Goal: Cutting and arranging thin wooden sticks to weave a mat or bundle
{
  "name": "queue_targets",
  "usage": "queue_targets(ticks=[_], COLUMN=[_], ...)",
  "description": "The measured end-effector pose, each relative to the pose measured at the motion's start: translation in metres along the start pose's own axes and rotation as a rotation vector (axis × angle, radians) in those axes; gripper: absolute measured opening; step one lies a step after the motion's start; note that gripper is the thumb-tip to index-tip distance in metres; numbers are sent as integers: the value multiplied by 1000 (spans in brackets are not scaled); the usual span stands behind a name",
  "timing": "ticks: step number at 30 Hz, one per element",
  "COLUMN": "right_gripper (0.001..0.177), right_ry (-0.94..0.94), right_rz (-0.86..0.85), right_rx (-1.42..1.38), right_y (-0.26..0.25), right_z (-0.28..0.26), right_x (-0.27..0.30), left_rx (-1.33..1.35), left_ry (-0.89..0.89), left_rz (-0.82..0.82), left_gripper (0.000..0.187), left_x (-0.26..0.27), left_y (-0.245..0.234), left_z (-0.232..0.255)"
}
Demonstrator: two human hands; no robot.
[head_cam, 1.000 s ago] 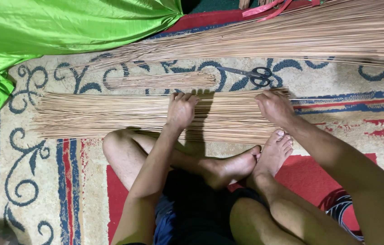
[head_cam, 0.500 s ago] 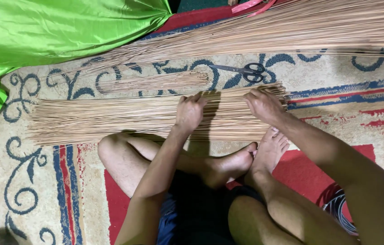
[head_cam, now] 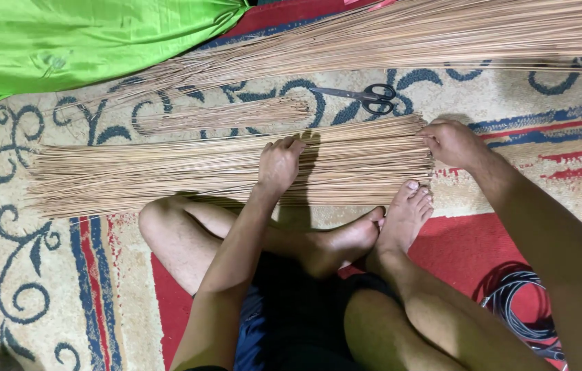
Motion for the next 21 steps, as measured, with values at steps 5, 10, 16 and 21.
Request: queue_targets(ticks=[5,10,16,21], right_gripper=[8,8,12,17], right_ry=[25,31,-2,5], right_rz=[32,12,13,90], right_rx=[41,52,92,-69], right_y=[7,15,21,-6], right_z=[-1,0,4,-12], right_x=[6,6,6,9], left_rx=[34,12,-5,37], left_ry=[-20,4,16,13], left_rz=[-50,-5,-3,-36], left_gripper=[13,11,12,17], left_x=[5,16,17,15], left_y=[0,16,10,3], left_z=[5,-3,-2,-4])
Point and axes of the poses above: each hand's wrist, its own x-axis away from the middle knuckle, its own y-axis out of the palm, z = x × y, the point moved 9 cm from there along -x, towards the middle knuckle, and after that the axes turned 3 degrees about y, right-handed, at the moved point
